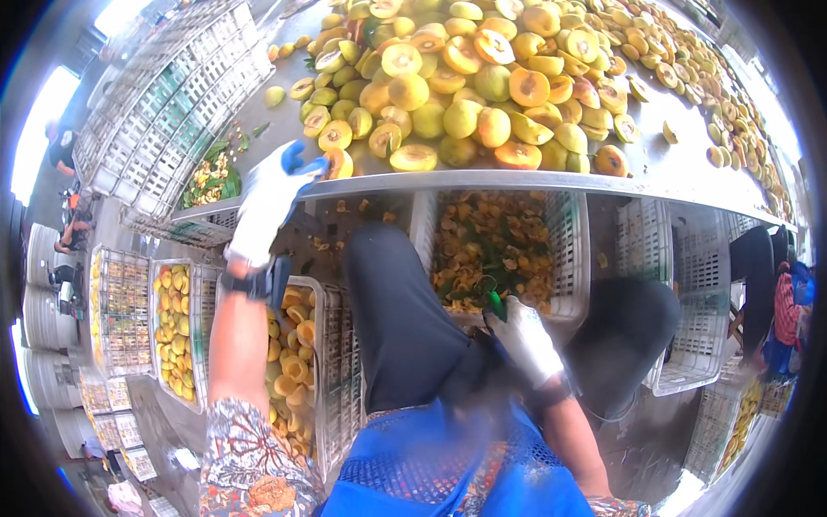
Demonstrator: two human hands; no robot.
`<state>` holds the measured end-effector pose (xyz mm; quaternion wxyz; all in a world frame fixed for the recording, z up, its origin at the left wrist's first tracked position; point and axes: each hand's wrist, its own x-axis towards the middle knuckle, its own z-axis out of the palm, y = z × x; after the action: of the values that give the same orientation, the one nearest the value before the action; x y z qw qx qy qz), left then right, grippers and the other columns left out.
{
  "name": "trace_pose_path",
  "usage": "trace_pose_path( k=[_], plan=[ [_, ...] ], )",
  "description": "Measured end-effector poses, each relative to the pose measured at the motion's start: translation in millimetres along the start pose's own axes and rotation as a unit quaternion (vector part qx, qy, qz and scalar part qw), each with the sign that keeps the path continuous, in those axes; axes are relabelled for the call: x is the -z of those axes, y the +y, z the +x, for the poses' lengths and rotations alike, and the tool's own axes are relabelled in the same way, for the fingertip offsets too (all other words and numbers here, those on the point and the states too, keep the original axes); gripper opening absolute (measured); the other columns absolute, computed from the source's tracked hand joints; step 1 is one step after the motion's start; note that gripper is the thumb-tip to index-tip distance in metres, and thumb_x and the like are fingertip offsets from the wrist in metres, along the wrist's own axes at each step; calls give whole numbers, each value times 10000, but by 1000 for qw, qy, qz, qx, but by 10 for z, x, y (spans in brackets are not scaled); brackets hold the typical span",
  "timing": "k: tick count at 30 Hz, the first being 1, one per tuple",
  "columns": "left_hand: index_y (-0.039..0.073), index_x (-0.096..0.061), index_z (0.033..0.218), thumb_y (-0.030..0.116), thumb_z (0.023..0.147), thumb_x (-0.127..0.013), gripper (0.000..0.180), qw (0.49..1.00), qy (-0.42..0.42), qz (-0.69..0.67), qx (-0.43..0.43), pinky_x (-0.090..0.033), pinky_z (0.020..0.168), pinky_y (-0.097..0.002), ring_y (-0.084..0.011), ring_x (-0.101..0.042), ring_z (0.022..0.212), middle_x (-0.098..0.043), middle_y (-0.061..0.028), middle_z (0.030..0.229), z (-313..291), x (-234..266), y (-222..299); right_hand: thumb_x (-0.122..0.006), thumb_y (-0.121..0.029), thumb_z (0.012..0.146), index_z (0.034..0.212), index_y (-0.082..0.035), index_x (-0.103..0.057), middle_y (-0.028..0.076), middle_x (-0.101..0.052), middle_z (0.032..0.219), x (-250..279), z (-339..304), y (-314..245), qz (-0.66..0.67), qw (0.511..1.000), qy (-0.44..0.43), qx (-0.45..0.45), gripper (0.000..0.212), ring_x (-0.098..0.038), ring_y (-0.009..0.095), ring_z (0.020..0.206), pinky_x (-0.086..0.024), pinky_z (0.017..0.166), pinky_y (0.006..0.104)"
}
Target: The person is cutting peaches in half and removing the pits using a small knife in an agricultural facility.
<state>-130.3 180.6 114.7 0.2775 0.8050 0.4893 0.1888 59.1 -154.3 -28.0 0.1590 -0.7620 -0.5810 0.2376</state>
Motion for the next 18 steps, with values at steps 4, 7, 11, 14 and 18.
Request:
trace_pose_path(
  k=[4, 7, 11, 14, 18],
  plan=[
    [-65, -482, 1337, 267, 733, -834, 775, 988, -138, 44, 45, -466, 644, -213, -70, -587, 753, -662, -67, 971, 539, -369, -77, -593, -294, 899, 1005, 67, -562, 258, -648, 872, 52, -37, -145, 161, 967, 43, -194, 378, -629, 400, 852, -479, 743, 449],
    [-45, -553, 1269, 254, 748, -826, 660, 993, -106, 16, 42, -476, 647, -230, -86, -592, 759, -659, -51, 962, 553, -472, -135, -586, -321, 903, 1022, 63, -567, 245, -651, 839, 148, -27, -211, 202, 958, 27, -203, 402, -647, 373, 808, -492, 698, 418],
    [-5, -620, 1114, 258, 793, -803, 453, 984, 60, -165, 0, -514, 704, -246, -125, -629, 809, -660, -44, 965, 358, -425, -63, -631, -353, 891, 1064, 43, -577, 86, -641, 776, 205, -13, -166, 332, 901, 45, -275, 436, -613, 153, 661, -486, 555, 323],
    [-22, -558, 1237, 304, 900, -679, 484, 851, -77, -519, 4, -585, 806, -357, -228, -674, 907, -655, -134, 1072, -4, -426, 191, -642, -334, 901, 1035, -3, -606, 12, -561, 696, 471, -45, -154, 578, 780, 73, -228, 359, -522, 79, 586, -400, 466, 250],
    [40, -530, 1291, 438, 966, -531, 513, 629, -284, -716, 109, -563, 846, -400, -281, -643, 1014, -626, -135, 1182, -615, -686, 474, -588, -332, 956, 1004, -26, -606, 3, -520, 617, 889, 75, -495, 668, 719, 107, -158, 310, -445, 63, 428, -351, 377, 194]
  ],
)
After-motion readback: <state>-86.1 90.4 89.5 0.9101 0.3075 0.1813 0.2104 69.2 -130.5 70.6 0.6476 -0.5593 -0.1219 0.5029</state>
